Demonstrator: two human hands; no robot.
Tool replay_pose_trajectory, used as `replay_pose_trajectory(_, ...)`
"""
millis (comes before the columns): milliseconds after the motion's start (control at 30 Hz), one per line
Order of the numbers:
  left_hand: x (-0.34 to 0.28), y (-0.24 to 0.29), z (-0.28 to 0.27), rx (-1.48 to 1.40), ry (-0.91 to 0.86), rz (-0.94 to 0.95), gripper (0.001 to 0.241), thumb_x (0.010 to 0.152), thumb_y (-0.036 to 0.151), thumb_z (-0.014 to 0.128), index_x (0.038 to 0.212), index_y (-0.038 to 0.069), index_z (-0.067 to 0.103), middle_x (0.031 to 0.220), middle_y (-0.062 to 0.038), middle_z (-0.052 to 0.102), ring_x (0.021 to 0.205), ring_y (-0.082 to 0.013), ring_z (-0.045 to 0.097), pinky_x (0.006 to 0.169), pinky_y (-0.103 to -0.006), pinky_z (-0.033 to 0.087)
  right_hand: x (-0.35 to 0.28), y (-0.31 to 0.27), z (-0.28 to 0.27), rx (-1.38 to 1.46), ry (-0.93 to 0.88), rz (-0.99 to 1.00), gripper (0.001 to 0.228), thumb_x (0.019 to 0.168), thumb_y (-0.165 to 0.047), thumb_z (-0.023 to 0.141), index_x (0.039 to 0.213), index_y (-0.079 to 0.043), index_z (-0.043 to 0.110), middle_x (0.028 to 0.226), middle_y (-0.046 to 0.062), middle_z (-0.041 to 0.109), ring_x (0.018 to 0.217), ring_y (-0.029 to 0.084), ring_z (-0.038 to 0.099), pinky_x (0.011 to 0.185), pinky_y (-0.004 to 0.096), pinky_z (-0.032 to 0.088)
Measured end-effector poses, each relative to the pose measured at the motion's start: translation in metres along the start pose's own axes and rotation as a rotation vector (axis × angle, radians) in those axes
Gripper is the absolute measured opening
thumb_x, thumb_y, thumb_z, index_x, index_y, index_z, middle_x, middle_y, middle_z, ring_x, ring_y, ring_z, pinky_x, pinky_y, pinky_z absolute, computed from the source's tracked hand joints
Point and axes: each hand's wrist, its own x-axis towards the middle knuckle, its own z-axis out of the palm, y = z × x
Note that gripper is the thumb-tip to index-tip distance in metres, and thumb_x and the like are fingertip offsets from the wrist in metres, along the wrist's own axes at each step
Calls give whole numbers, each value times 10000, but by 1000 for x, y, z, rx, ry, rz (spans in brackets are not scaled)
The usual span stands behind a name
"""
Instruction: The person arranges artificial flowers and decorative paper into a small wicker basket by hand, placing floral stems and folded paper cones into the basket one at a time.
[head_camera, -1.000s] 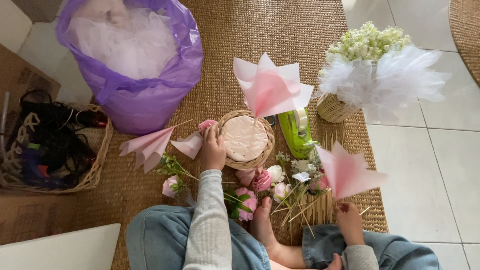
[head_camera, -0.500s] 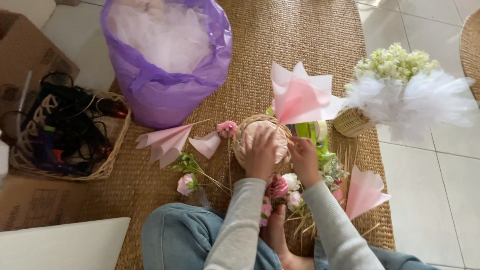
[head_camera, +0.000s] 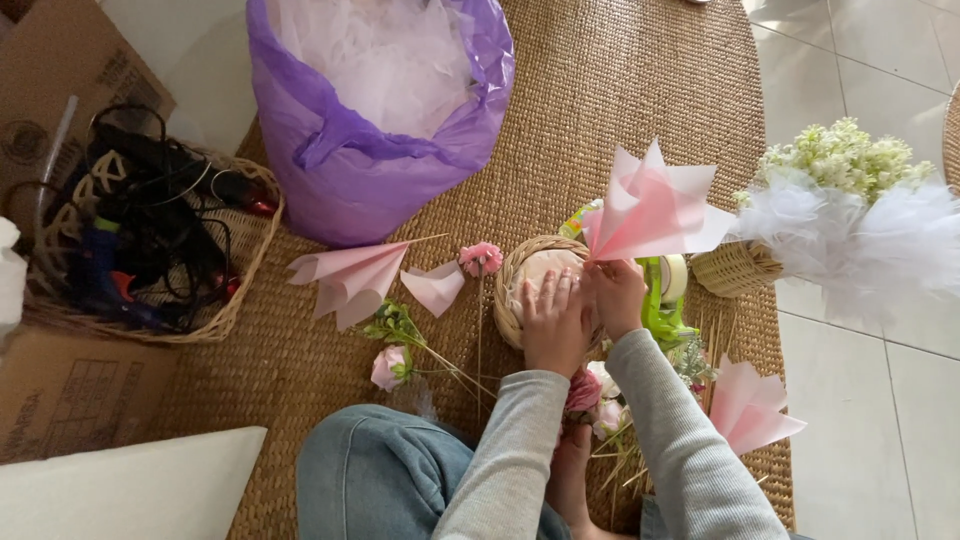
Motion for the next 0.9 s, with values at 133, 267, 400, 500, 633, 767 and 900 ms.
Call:
replay_pose_trajectory(133,-2,-1,3,7,-1,0,496,809,365,507,1253,145,507,1359,-58,485,1320,-255,374,1097,-586,182,-10,-20,-4,188,-16,40,74,800,-176,681,855,-129,702,778,59,667,786,227,617,751,366,464)
replay_pose_trajectory(267,-2,0,4,75,25,14,511,794,364,511,1259,151,507,1350,-58,494,1311,-256,390,1093,-585,198,-6,-16,1,280,36,-4,73,786,-97,679,854,-68,682,809,111,655,801,270,642,712,381,511)
replay_pose_trajectory(400,-3,-1,4,103,28,35,567,755,386,532,1267,145,502,1365,-66,478,1319,-262,380,1088,-595,205,-8,-18,4,371,84,-6,91,781,-58,684,867,-31,671,844,158,616,823,292,629,751,375,526)
replay_pose_trajectory(500,-3,0,3,96,43,35,551,778,381,515,1277,149,500,1363,-65,479,1318,-261,385,1084,-593,210,-5,-12,7,349,109,-41,89,770,-53,702,855,-32,685,847,139,582,816,301,627,735,358,543)
replay_pose_trajectory(633,-3,0,4,80,49,33,537,789,361,483,1280,144,500,1365,-70,480,1317,-267,387,1081,-600,208,-3,-8,11,319,132,-49,83,761,-62,710,842,-45,697,839,139,583,813,299,623,726,340,542)
replay_pose_trajectory(767,-3,0,4,92,83,33,540,772,358,498,1271,151,509,1358,-61,488,1319,-255,389,1084,-593,218,-1,-5,12,235,153,-49,90,754,-107,726,838,-78,716,845,116,577,829,288,623,744,338,539)
replay_pose_trajectory(900,-2,2,-7,70,109,43,450,828,294,447,1242,141,532,1328,-64,519,1296,-244,418,1082,-572,241,7,19,11,14,81,-75,76,751,-255,741,805,-205,726,804,11,617,852,223,624,796,313,518)
